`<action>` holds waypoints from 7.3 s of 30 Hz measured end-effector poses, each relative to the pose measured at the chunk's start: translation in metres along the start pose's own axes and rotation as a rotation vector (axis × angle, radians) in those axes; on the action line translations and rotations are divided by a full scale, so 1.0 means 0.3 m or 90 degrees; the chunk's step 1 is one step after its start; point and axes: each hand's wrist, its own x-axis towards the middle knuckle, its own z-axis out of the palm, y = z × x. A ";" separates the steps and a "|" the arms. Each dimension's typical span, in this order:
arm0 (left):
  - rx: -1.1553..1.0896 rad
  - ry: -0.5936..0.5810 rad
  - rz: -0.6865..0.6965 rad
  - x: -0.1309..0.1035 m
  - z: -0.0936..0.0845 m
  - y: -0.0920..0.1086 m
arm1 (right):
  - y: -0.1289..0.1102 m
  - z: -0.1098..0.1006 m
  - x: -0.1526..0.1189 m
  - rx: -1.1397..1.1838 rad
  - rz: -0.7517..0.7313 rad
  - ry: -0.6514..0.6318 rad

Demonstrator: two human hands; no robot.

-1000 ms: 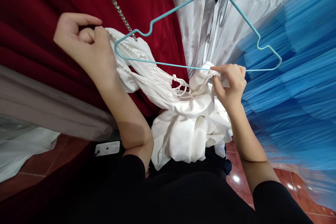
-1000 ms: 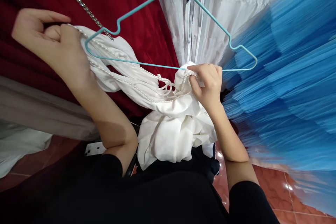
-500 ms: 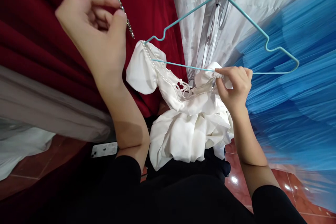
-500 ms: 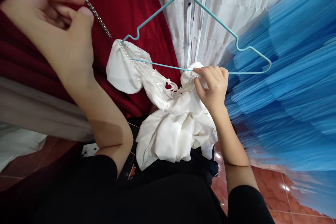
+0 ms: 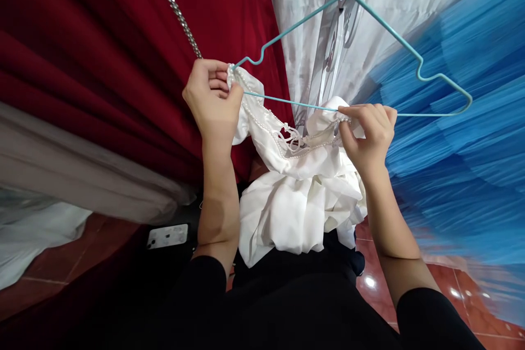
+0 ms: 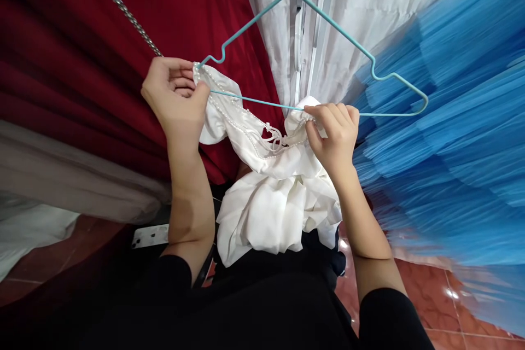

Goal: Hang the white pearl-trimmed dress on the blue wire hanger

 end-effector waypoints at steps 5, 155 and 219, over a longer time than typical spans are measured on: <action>-0.072 -0.003 -0.049 0.051 0.034 -0.021 | 0.003 0.011 0.004 -0.003 -0.006 0.016; -0.307 -0.151 -0.048 -0.297 0.041 0.008 | -0.121 0.023 0.017 0.166 0.009 -0.100; -0.292 0.282 0.068 -0.098 -0.090 -0.020 | -0.051 -0.002 0.034 0.242 0.030 0.071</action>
